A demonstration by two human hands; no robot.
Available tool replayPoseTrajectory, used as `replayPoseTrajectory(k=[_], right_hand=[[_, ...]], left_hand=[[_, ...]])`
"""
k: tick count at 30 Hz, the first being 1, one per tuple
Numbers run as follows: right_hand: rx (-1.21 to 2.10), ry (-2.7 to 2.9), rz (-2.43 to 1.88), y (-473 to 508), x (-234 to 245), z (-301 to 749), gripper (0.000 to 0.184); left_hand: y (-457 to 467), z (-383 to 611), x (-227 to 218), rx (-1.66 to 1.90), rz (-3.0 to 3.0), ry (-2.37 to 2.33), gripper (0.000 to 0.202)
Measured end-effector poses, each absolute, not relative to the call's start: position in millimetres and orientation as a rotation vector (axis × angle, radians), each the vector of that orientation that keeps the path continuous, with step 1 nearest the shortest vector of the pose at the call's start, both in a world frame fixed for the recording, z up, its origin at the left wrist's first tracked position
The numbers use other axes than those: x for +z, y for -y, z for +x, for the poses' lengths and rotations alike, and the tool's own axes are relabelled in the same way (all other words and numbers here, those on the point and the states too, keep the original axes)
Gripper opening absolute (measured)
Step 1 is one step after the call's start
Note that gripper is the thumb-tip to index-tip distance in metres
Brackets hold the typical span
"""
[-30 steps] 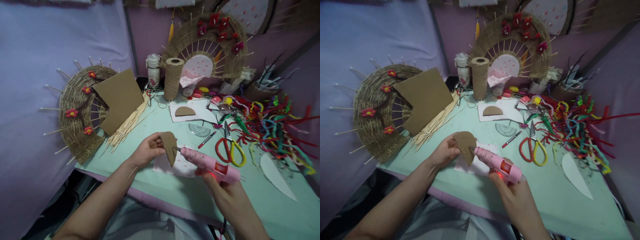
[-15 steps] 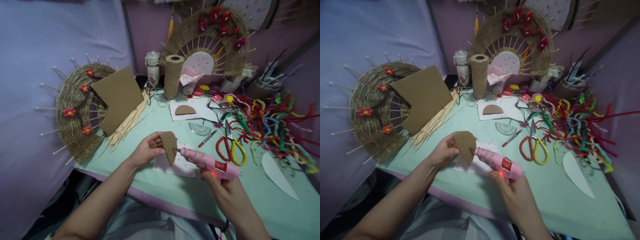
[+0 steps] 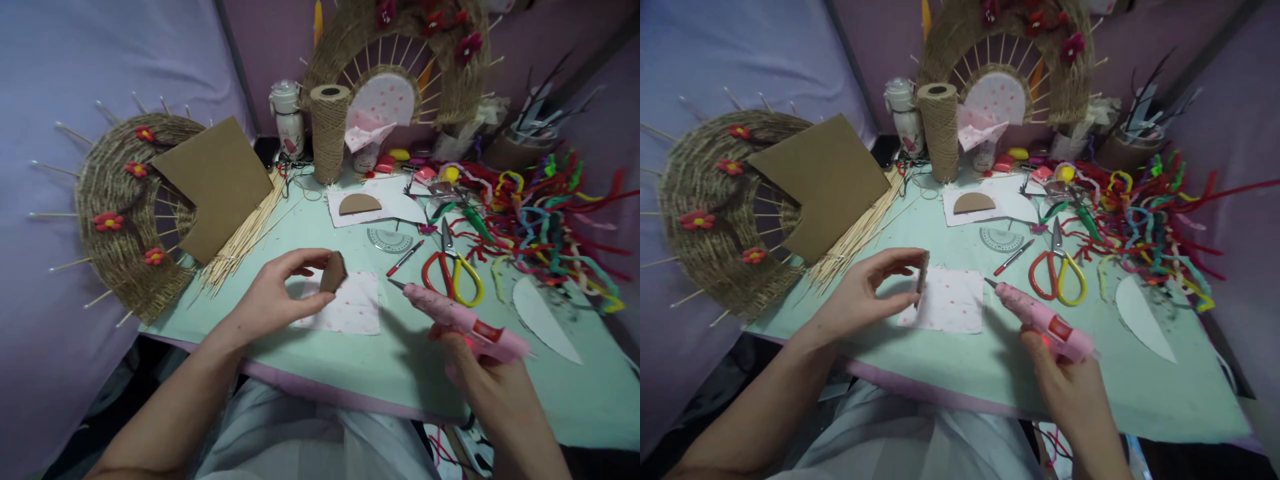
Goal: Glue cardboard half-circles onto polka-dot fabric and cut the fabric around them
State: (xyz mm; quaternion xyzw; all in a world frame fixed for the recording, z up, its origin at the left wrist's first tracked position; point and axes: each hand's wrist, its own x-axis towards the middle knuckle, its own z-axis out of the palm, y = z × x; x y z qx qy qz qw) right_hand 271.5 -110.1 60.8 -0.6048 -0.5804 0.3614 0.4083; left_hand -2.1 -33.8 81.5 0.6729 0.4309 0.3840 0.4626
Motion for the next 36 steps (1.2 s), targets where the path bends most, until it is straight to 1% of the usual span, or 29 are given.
replayPoseTrajectory(k=[3,5,8,14,19,22,28,32,36], right_hand=[[0.906,1.335,-1.655,117.8,54.4,285.3,0.038],[0.895,1.234,-1.740,122.1,54.3,289.8,0.039],[0.864,1.133,-1.798,126.8,56.3,294.4,0.038],[0.841,1.009,-1.959,132.5,45.8,308.1,0.032],[0.899,1.089,-1.870,128.7,49.0,305.9,0.039],[0.906,1.108,-1.901,127.0,48.5,307.4,0.042],[0.797,1.143,-2.023,132.5,19.3,327.4,0.049],[0.801,1.146,-2.020,134.5,10.3,332.2,0.046],[0.793,1.072,-2.070,133.0,22.4,323.8,0.041]], left_hand=[[39.3,13.5,89.7,0.721,2.019,-1.153,0.049],[39.9,24.1,85.0,0.591,2.153,-1.175,0.050],[38.6,33.6,71.4,0.496,2.255,-1.224,0.053],[38.7,34.3,58.8,0.392,2.242,-1.283,0.062],[39.7,35.7,57.8,0.341,2.281,-1.326,0.058],[39.9,36.9,57.6,0.284,2.338,-1.343,0.057],[41.5,38.1,60.2,0.200,2.399,-1.376,0.054],[41.2,37.5,61.6,0.191,2.401,-1.391,0.054],[39.1,37.5,63.6,0.160,2.386,-1.392,0.050]])
